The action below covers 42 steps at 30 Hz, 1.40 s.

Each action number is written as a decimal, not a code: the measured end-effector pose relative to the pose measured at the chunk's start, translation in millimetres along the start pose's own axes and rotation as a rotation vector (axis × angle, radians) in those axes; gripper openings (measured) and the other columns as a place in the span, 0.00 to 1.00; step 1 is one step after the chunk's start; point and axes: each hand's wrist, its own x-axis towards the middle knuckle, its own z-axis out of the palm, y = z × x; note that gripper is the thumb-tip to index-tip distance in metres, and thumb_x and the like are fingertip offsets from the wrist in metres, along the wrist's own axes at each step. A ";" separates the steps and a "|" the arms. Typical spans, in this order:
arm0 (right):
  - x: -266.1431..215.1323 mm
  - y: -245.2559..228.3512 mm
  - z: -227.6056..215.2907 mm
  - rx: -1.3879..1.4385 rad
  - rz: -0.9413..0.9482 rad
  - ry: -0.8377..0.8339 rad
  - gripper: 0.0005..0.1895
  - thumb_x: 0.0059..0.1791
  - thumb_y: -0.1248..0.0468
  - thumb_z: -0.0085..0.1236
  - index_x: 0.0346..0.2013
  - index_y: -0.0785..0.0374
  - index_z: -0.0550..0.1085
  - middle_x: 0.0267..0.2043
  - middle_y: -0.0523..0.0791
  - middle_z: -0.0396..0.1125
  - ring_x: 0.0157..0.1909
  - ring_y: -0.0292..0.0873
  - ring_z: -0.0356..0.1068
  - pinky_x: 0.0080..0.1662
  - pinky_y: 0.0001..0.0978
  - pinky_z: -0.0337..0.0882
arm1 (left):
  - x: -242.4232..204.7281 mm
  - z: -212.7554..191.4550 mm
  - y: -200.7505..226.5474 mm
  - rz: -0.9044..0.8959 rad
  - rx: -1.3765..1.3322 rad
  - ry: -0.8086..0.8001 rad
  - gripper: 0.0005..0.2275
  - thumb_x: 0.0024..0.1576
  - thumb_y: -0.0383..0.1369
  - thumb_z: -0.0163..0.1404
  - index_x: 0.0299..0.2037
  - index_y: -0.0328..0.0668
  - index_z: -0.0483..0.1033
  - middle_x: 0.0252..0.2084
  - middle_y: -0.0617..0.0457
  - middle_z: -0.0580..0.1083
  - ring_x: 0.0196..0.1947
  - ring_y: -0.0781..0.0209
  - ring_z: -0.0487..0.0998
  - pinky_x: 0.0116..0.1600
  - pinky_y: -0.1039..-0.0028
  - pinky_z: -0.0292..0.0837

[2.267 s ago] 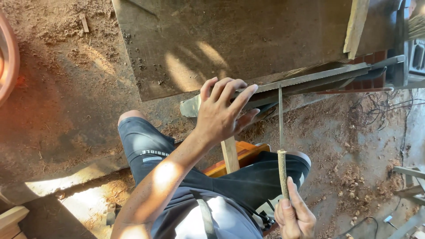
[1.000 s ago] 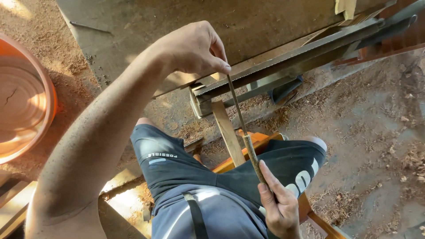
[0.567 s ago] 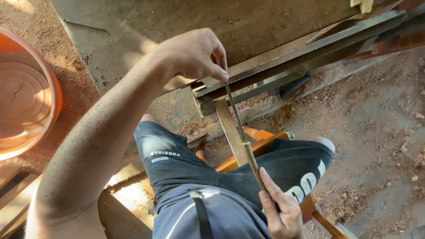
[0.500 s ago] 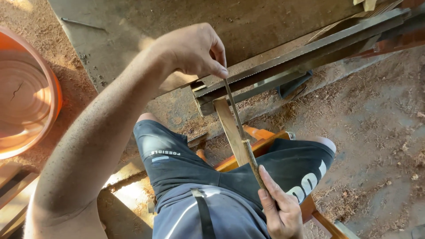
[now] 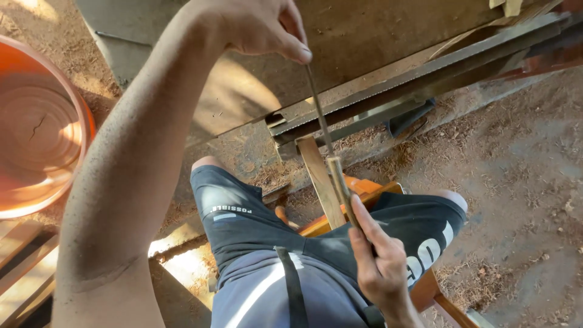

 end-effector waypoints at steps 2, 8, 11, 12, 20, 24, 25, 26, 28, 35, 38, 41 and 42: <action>-13.6 2.4 -6.9 -0.014 -0.019 0.012 0.25 0.53 0.72 0.51 0.66 0.69 0.67 0.46 0.50 0.78 0.28 0.28 0.67 0.31 0.19 0.65 | -11.2 2.1 11.6 0.041 -0.018 -0.035 0.14 0.53 0.44 0.62 0.47 0.55 0.83 0.46 0.57 0.81 0.44 0.64 0.82 0.49 0.67 0.77; -44.9 22.5 -14.4 -0.107 0.134 -0.006 0.26 0.51 0.72 0.53 0.65 0.66 0.70 0.25 0.44 0.75 0.20 0.29 0.59 0.27 0.22 0.62 | -8.9 29.1 13.3 0.066 0.072 -0.098 0.12 0.51 0.42 0.63 0.42 0.52 0.87 0.43 0.56 0.83 0.40 0.63 0.82 0.51 0.67 0.76; -62.5 26.8 -19.7 -0.068 0.249 0.008 0.27 0.49 0.72 0.54 0.65 0.65 0.71 0.22 0.44 0.72 0.17 0.29 0.60 0.24 0.22 0.60 | -14.2 38.4 20.1 0.077 0.021 -0.175 0.11 0.52 0.43 0.62 0.40 0.53 0.88 0.44 0.60 0.83 0.41 0.67 0.82 0.53 0.69 0.73; -64.3 26.7 -21.9 -0.065 0.182 -0.007 0.27 0.49 0.73 0.53 0.64 0.66 0.70 0.24 0.44 0.74 0.19 0.28 0.62 0.27 0.21 0.62 | -17.2 38.3 25.3 0.055 0.028 -0.196 0.11 0.51 0.42 0.63 0.41 0.52 0.87 0.43 0.57 0.83 0.40 0.64 0.82 0.52 0.67 0.75; -16.1 8.2 -3.0 -0.092 0.170 -0.001 0.25 0.50 0.72 0.53 0.64 0.66 0.71 0.17 0.44 0.69 0.18 0.28 0.61 0.25 0.21 0.60 | 3.7 18.3 6.0 -0.004 0.015 -0.116 0.10 0.51 0.41 0.63 0.41 0.54 0.87 0.44 0.59 0.83 0.42 0.64 0.82 0.53 0.68 0.74; 12.6 -3.6 8.4 -0.054 0.034 -0.004 0.24 0.54 0.70 0.51 0.66 0.66 0.69 0.23 0.42 0.69 0.22 0.26 0.58 0.27 0.20 0.60 | 15.5 7.7 -9.2 -0.059 0.043 0.015 0.13 0.53 0.44 0.63 0.45 0.54 0.84 0.45 0.55 0.81 0.43 0.61 0.81 0.51 0.66 0.76; 18.1 -5.0 11.1 -0.041 0.093 0.003 0.24 0.54 0.70 0.52 0.67 0.65 0.69 0.20 0.43 0.66 0.21 0.27 0.55 0.25 0.21 0.58 | 19.5 5.7 -12.7 -0.079 0.005 0.030 0.13 0.54 0.45 0.61 0.45 0.54 0.83 0.45 0.54 0.80 0.43 0.61 0.81 0.50 0.66 0.77; 13.3 -3.4 8.3 -0.040 0.090 0.003 0.24 0.54 0.70 0.52 0.67 0.65 0.69 0.20 0.43 0.66 0.21 0.27 0.55 0.25 0.21 0.58 | 14.5 4.0 -7.5 -0.079 0.007 0.033 0.13 0.54 0.45 0.61 0.45 0.54 0.83 0.45 0.54 0.80 0.43 0.61 0.81 0.50 0.66 0.77; 3.9 -0.3 2.2 -0.058 0.109 -0.006 0.26 0.52 0.70 0.52 0.66 0.65 0.69 0.22 0.45 0.73 0.20 0.28 0.58 0.24 0.22 0.59 | 5.8 1.6 2.6 -0.004 0.066 0.018 0.13 0.55 0.45 0.61 0.46 0.53 0.83 0.45 0.55 0.81 0.42 0.61 0.82 0.49 0.68 0.77; -54.3 26.3 -19.3 -0.075 0.039 0.001 0.25 0.50 0.72 0.53 0.63 0.69 0.69 0.48 0.54 0.78 0.36 0.33 0.77 0.39 0.21 0.71 | -14.8 26.7 28.3 0.044 0.104 -0.170 0.09 0.53 0.41 0.61 0.40 0.53 0.86 0.42 0.58 0.83 0.39 0.64 0.82 0.50 0.66 0.76; -65.3 30.5 -26.0 -0.099 0.055 -0.040 0.25 0.50 0.72 0.53 0.63 0.69 0.70 0.49 0.54 0.78 0.39 0.34 0.81 0.44 0.22 0.72 | -12.9 36.0 27.1 0.070 0.019 -0.244 0.09 0.51 0.40 0.63 0.39 0.53 0.87 0.42 0.59 0.83 0.39 0.65 0.81 0.52 0.67 0.76; -51.5 14.1 -19.6 -0.096 0.061 -0.034 0.25 0.50 0.72 0.53 0.64 0.69 0.70 0.51 0.55 0.78 0.47 0.39 0.81 0.50 0.25 0.71 | -13.0 32.4 26.5 0.018 0.003 -0.248 0.08 0.53 0.41 0.61 0.38 0.52 0.87 0.42 0.59 0.84 0.41 0.65 0.82 0.55 0.67 0.74; -45.2 10.7 -15.5 -0.079 0.016 -0.019 0.25 0.51 0.73 0.52 0.64 0.70 0.69 0.51 0.56 0.77 0.46 0.38 0.79 0.48 0.24 0.71 | -13.1 28.4 26.8 -0.013 0.023 -0.218 0.09 0.53 0.41 0.61 0.39 0.53 0.87 0.44 0.59 0.83 0.42 0.64 0.82 0.55 0.67 0.74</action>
